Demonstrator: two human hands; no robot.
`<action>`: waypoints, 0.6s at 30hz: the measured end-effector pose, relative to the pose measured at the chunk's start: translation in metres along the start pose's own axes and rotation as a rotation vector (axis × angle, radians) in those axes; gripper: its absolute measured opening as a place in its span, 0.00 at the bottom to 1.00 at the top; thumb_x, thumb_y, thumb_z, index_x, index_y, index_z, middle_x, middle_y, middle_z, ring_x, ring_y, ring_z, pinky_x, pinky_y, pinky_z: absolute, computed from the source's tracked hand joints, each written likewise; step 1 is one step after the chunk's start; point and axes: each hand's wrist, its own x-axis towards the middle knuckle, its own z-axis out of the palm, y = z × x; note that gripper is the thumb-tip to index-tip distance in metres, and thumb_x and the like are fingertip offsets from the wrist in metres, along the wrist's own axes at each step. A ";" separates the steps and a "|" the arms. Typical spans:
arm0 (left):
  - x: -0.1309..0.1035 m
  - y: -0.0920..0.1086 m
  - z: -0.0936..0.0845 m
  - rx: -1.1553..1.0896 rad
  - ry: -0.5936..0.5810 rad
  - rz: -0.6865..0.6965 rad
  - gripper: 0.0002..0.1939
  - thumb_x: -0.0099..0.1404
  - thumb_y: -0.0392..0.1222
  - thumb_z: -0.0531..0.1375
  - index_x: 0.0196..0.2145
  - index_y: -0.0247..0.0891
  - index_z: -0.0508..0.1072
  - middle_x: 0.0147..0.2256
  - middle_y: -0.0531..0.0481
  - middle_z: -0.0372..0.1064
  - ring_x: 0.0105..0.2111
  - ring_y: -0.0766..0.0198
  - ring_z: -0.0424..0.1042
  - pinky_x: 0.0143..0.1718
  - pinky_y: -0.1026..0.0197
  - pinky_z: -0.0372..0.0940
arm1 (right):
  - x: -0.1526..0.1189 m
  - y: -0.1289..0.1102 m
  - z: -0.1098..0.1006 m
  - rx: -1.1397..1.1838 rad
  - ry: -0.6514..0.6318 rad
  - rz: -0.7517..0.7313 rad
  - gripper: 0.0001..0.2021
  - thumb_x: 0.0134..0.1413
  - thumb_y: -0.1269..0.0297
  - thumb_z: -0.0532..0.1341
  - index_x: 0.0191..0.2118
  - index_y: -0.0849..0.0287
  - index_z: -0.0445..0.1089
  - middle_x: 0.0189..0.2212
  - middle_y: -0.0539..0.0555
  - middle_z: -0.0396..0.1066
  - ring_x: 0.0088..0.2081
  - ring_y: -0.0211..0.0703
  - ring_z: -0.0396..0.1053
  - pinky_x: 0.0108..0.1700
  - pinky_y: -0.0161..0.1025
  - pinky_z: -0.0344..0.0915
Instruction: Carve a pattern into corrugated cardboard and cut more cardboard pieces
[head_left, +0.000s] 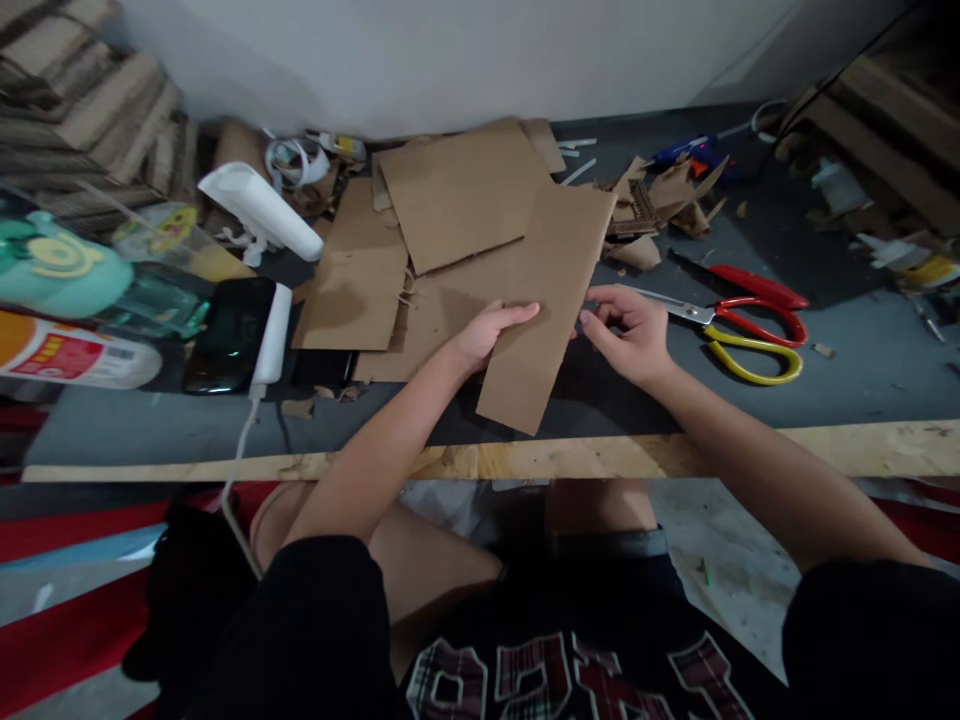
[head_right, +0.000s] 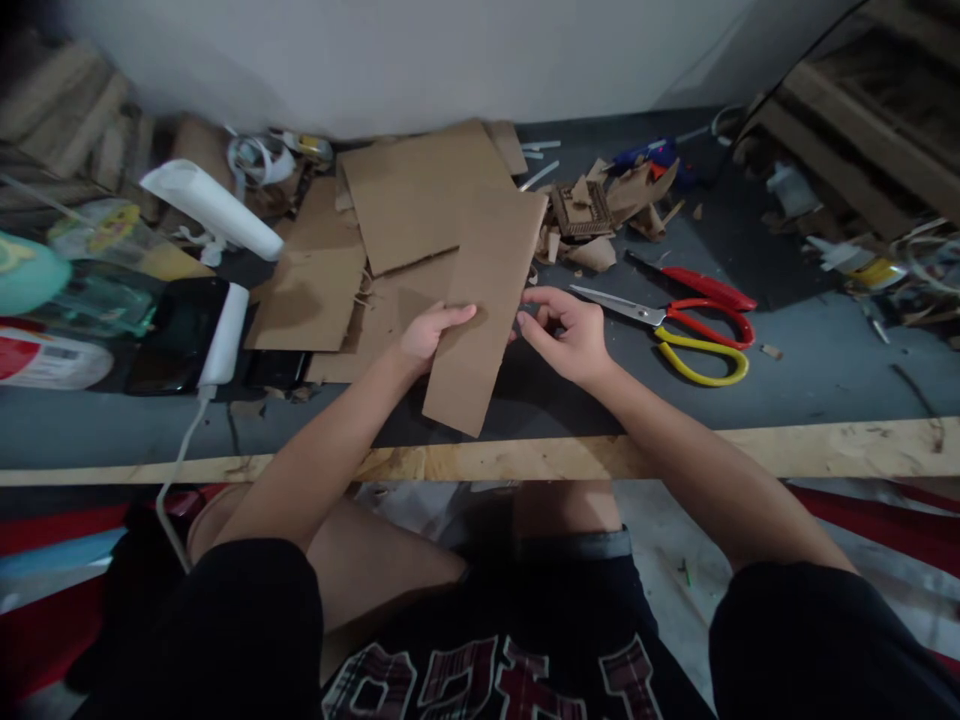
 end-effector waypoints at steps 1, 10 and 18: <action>0.000 0.001 0.001 0.001 0.002 0.001 0.27 0.56 0.61 0.69 0.39 0.31 0.82 0.40 0.35 0.83 0.42 0.43 0.83 0.43 0.49 0.76 | -0.001 0.000 0.000 -0.009 0.017 0.009 0.12 0.62 0.52 0.66 0.43 0.56 0.76 0.17 0.44 0.65 0.18 0.32 0.59 0.23 0.35 0.54; 0.006 -0.002 0.003 -0.045 0.137 0.107 0.24 0.58 0.61 0.67 0.40 0.37 0.81 0.41 0.41 0.83 0.51 0.42 0.80 0.53 0.46 0.74 | 0.004 0.005 0.002 -0.045 0.064 0.045 0.12 0.62 0.51 0.66 0.40 0.54 0.75 0.16 0.44 0.63 0.18 0.34 0.59 0.24 0.38 0.53; 0.009 -0.008 0.001 0.109 0.190 0.146 0.28 0.53 0.58 0.73 0.43 0.35 0.80 0.43 0.39 0.82 0.49 0.44 0.79 0.51 0.48 0.73 | 0.007 0.009 0.006 0.093 0.098 0.088 0.16 0.61 0.44 0.66 0.39 0.53 0.74 0.16 0.44 0.63 0.15 0.33 0.59 0.18 0.37 0.51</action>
